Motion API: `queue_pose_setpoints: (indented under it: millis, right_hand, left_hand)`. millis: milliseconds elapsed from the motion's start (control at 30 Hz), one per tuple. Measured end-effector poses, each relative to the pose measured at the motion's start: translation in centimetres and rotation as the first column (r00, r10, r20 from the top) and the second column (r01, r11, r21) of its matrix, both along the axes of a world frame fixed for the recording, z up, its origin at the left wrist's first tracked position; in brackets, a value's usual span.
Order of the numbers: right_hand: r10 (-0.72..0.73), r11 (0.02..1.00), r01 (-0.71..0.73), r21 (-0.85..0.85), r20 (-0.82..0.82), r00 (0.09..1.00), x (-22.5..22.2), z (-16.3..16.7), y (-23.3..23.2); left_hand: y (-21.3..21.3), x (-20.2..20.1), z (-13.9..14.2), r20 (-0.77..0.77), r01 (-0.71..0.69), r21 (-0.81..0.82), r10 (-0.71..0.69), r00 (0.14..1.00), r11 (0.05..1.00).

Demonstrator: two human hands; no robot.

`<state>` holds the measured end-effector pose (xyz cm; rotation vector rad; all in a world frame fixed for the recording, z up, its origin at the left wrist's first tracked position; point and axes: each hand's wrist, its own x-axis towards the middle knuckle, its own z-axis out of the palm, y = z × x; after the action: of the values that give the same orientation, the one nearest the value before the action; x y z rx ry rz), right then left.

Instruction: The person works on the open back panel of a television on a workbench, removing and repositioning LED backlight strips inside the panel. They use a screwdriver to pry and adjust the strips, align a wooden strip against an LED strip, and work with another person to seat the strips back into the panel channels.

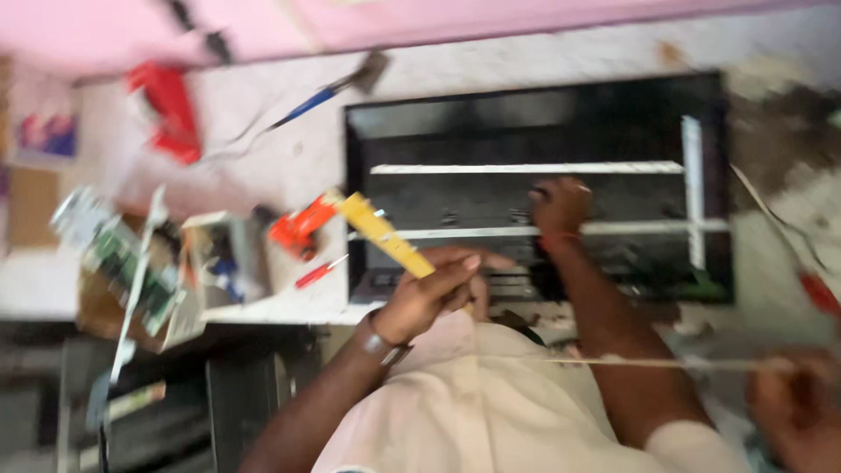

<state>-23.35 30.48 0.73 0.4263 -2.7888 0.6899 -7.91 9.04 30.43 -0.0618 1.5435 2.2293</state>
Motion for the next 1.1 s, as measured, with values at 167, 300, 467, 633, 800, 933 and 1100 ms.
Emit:
queue_pose_setpoints:
  millis: [167,300,467,633,800,933,1100]
  right_hand:
    - [0.088,0.994,-0.088,0.067,0.005,0.996,0.0,-0.4,-1.0]
    - [0.239,0.955,-0.217,0.203,-0.093,0.966,0.2,-0.2,-1.1]
    - [0.280,0.960,-0.277,0.038,-0.126,0.952,1.4,1.2,-2.8]
    - [0.276,0.798,-0.091,-0.595,0.228,0.934,6.7,8.7,-9.7]
    - [0.643,0.507,-0.394,-0.766,0.032,0.765,12.8,19.7,-16.9]
    - [0.686,0.498,-0.654,-0.569,-0.203,0.699,13.5,25.6,-20.3]
    - [0.647,0.527,-0.647,-0.551,-0.233,0.726,14.1,27.8,-22.5]
  left_hand:
    - [-4.6,2.6,-0.5,0.028,-0.325,0.049,0.324,0.946,0.944]
    - [-7.8,4.0,-0.9,0.026,-0.571,0.052,0.571,0.821,0.819]
    - [-11.5,6.0,-1.6,-0.087,-0.602,0.319,0.655,0.750,0.732]
    - [-14.2,7.2,-2.3,0.107,-0.535,0.533,0.575,0.811,0.655]
    - [-14.1,6.2,-3.5,0.387,-0.642,0.301,0.525,0.758,0.705]
    - [-14.5,6.6,-3.6,0.344,-0.633,0.302,0.538,0.770,0.713]
    - [-15.9,7.3,-3.3,0.347,-0.641,0.245,0.552,0.759,0.727]
